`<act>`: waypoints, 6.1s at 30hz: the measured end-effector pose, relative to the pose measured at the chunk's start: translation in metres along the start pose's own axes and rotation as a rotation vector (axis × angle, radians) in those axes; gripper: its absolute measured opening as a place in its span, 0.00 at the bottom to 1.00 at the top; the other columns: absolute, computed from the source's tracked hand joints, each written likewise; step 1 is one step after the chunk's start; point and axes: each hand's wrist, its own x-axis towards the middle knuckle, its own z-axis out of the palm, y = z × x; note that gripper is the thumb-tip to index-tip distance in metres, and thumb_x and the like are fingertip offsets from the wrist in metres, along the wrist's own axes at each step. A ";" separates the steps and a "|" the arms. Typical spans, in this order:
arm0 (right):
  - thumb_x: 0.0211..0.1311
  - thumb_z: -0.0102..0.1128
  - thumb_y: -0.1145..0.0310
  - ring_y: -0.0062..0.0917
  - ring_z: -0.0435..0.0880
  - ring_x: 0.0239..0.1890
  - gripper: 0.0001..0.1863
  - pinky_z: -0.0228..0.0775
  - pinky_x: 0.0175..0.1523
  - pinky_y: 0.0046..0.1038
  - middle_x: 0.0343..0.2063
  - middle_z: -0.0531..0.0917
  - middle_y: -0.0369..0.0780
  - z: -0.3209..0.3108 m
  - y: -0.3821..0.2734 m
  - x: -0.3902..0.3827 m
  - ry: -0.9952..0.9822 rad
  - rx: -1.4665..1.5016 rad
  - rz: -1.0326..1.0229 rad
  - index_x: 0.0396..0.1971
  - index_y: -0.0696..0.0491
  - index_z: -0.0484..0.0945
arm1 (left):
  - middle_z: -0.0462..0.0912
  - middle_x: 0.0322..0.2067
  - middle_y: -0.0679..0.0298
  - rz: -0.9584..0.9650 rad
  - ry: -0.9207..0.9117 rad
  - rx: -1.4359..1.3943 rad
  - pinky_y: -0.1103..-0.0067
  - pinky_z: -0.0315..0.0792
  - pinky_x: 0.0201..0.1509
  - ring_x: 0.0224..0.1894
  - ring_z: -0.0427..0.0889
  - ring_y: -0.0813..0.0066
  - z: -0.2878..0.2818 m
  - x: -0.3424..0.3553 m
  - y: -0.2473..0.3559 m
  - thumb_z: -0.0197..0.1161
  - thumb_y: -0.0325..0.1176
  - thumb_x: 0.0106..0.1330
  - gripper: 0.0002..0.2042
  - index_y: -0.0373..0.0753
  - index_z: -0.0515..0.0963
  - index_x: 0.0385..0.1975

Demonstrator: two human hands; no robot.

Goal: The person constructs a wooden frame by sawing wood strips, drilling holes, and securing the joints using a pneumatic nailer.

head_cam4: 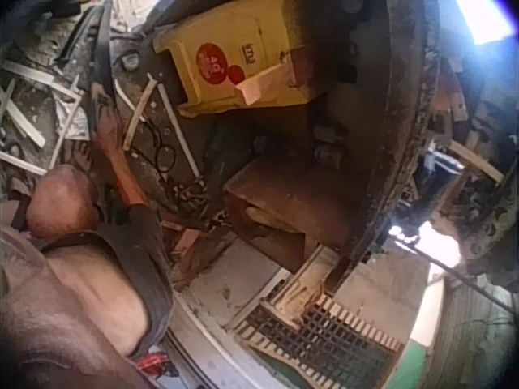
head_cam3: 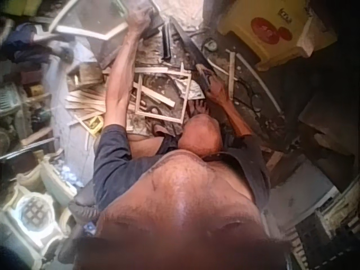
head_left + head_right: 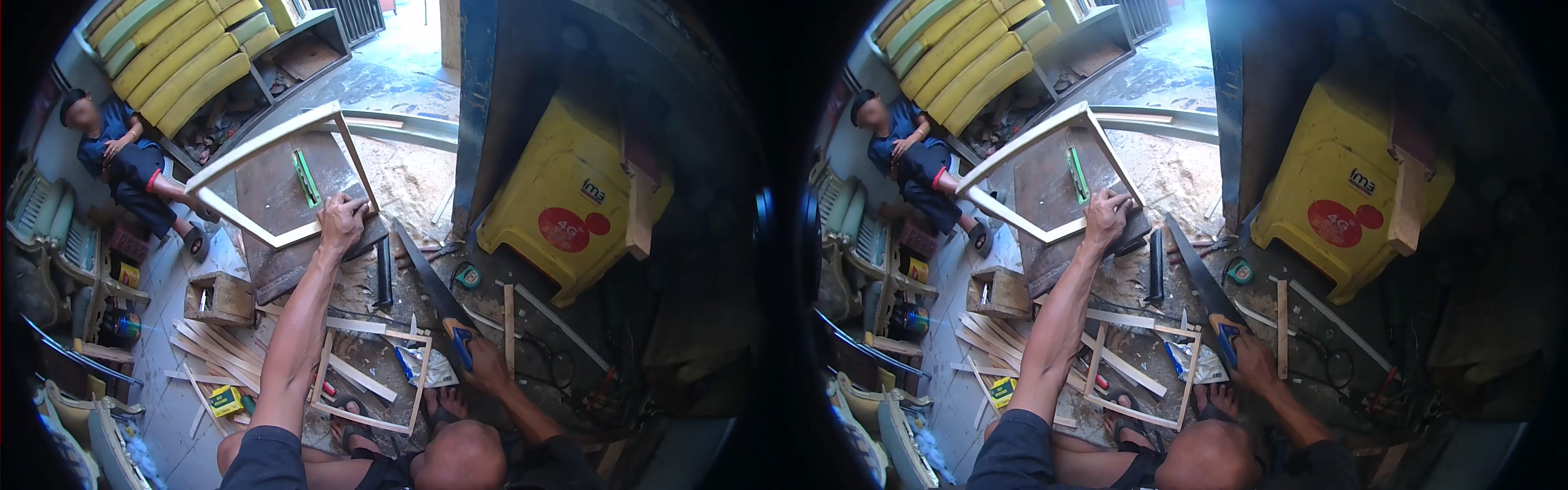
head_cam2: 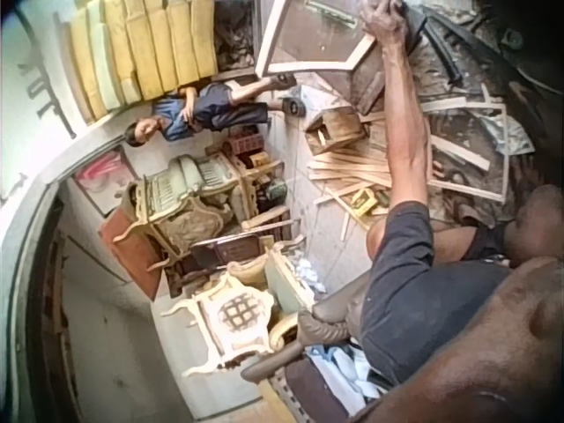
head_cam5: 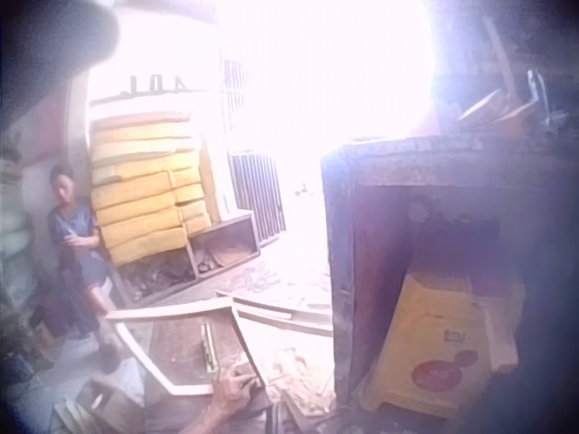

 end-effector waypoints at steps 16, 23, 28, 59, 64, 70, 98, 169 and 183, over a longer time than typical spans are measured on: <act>0.55 0.70 0.67 0.27 0.83 0.22 0.12 0.74 0.30 0.30 0.21 0.82 0.42 -0.088 -0.133 0.031 0.383 0.583 0.293 0.34 0.59 0.82 | 0.78 0.40 0.65 0.024 0.003 0.178 0.63 0.65 0.50 0.46 0.76 0.63 0.013 -0.012 0.003 0.70 0.46 0.64 0.15 0.56 0.87 0.50; 0.53 0.71 0.68 0.35 0.84 0.18 0.11 0.74 0.26 0.34 0.17 0.79 0.43 -0.088 -0.134 0.022 0.351 0.599 0.270 0.31 0.56 0.80 | 0.78 0.41 0.66 0.017 0.020 0.187 0.63 0.63 0.52 0.47 0.76 0.63 0.015 -0.013 0.000 0.67 0.37 0.63 0.15 0.56 0.86 0.50; 0.51 0.71 0.69 0.33 0.84 0.17 0.11 0.73 0.24 0.33 0.15 0.79 0.42 -0.094 -0.128 0.020 0.358 0.579 0.222 0.30 0.56 0.79 | 0.78 0.41 0.65 0.007 0.009 0.172 0.63 0.62 0.52 0.48 0.76 0.63 0.015 -0.013 0.005 0.66 0.35 0.62 0.15 0.54 0.87 0.49; 0.49 0.70 0.70 0.30 0.82 0.17 0.10 0.72 0.25 0.32 0.17 0.79 0.41 -0.101 -0.105 0.095 0.172 0.661 0.250 0.29 0.56 0.79 | 0.80 0.39 0.66 0.077 0.039 0.142 0.65 0.63 0.51 0.46 0.76 0.63 0.015 -0.010 0.008 0.66 0.33 0.60 0.09 0.48 0.87 0.40; 0.50 0.68 0.70 0.30 0.80 0.16 0.09 0.71 0.24 0.32 0.16 0.78 0.42 -0.098 -0.104 0.040 0.291 0.632 0.122 0.29 0.56 0.79 | 0.80 0.38 0.66 0.052 0.033 0.142 0.65 0.63 0.51 0.46 0.76 0.63 0.010 -0.016 0.011 0.68 0.34 0.60 0.09 0.47 0.87 0.39; 0.49 0.68 0.71 0.30 0.81 0.16 0.09 0.72 0.25 0.32 0.16 0.78 0.41 -0.086 -0.107 0.116 0.187 0.713 0.282 0.29 0.58 0.80 | 0.80 0.38 0.66 0.057 0.029 0.132 0.65 0.63 0.50 0.46 0.76 0.63 0.013 -0.012 0.011 0.69 0.38 0.62 0.09 0.48 0.87 0.40; 0.47 0.66 0.73 0.28 0.79 0.15 0.10 0.71 0.23 0.30 0.15 0.77 0.42 -0.098 -0.117 0.036 0.334 0.656 0.122 0.32 0.59 0.82 | 0.80 0.38 0.67 0.078 0.050 0.141 0.64 0.62 0.50 0.45 0.76 0.65 0.007 -0.015 0.008 0.68 0.36 0.62 0.10 0.48 0.88 0.42; 0.47 0.71 0.71 0.41 0.85 0.33 0.18 0.78 0.40 0.40 0.29 0.82 0.47 -0.025 -0.022 0.047 0.092 0.139 0.070 0.41 0.57 0.79 | 0.80 0.37 0.61 0.129 0.073 0.139 0.65 0.65 0.51 0.42 0.78 0.62 0.022 0.002 0.008 0.67 0.37 0.67 0.10 0.47 0.85 0.46; 0.58 0.69 0.61 0.47 0.80 0.48 0.32 0.72 0.56 0.40 0.48 0.79 0.57 0.029 -0.016 -0.275 -0.165 -0.387 0.764 0.57 0.68 0.72 | 0.81 0.42 0.53 0.357 -0.146 -0.487 0.72 0.74 0.48 0.45 0.81 0.64 -0.161 -0.063 0.140 0.58 0.29 0.70 0.14 0.27 0.81 0.49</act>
